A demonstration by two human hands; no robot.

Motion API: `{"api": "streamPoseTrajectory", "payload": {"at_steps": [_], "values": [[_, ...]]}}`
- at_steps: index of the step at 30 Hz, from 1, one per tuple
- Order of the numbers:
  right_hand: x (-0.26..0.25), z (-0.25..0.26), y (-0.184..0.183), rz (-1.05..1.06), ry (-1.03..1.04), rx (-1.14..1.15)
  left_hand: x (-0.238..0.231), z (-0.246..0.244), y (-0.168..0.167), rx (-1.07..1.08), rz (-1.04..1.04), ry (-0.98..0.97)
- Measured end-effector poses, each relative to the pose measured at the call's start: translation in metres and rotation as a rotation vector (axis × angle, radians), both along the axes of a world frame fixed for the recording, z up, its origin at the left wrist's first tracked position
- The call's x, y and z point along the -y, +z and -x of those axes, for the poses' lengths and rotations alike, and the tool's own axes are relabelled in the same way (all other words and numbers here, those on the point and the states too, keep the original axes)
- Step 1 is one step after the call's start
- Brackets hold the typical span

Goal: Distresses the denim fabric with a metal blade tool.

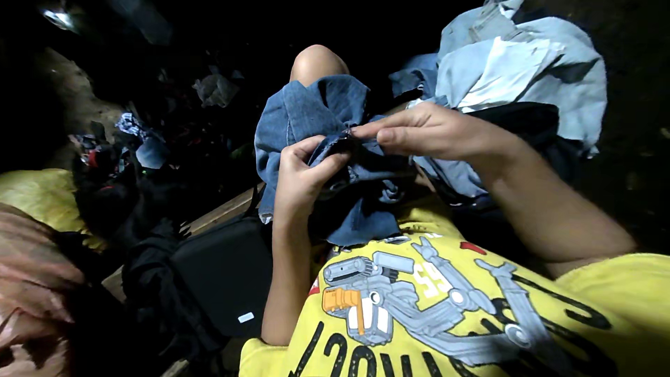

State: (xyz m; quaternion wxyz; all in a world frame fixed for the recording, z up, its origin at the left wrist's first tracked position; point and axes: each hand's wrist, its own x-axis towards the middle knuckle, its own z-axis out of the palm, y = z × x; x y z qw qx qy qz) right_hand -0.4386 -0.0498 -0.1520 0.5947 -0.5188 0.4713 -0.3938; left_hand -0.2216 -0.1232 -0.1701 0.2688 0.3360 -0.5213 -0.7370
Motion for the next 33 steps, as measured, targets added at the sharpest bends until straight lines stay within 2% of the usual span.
{"api": "streamPoseTrajectory", "payload": {"at_steps": [3,7,10,17,23,25,29,33], "values": [[-0.001,-0.002,0.008,0.047,0.017,-0.158,-0.004,0.001,0.0,-0.022,-0.045,0.054],[-0.023,-0.024,0.002,0.245,-0.159,-0.627,-0.009,0.002,0.003,-0.022,-0.091,0.117],[-0.034,-0.036,-0.009,0.327,-0.273,-0.772,-0.01,0.002,0.005,-0.028,-0.11,0.116],[-0.035,-0.047,-0.019,0.374,-0.356,-0.779,-0.013,0.002,-0.002,0.009,0.021,0.04],[-0.038,-0.04,-0.026,0.428,-0.324,-0.796,-0.009,-0.006,0.001,0.018,-0.005,0.012],[-0.036,-0.037,-0.024,0.372,-0.299,-0.687,-0.008,-0.003,0.001,0.022,-0.024,0.026],[-0.03,-0.014,-0.011,0.066,-0.16,-0.194,-0.007,-0.005,0.005,0.025,-0.075,0.039],[-0.018,-0.011,-0.012,0.196,-0.358,-0.288,-0.008,-0.005,0.011,0.053,-0.002,0.006]]}}
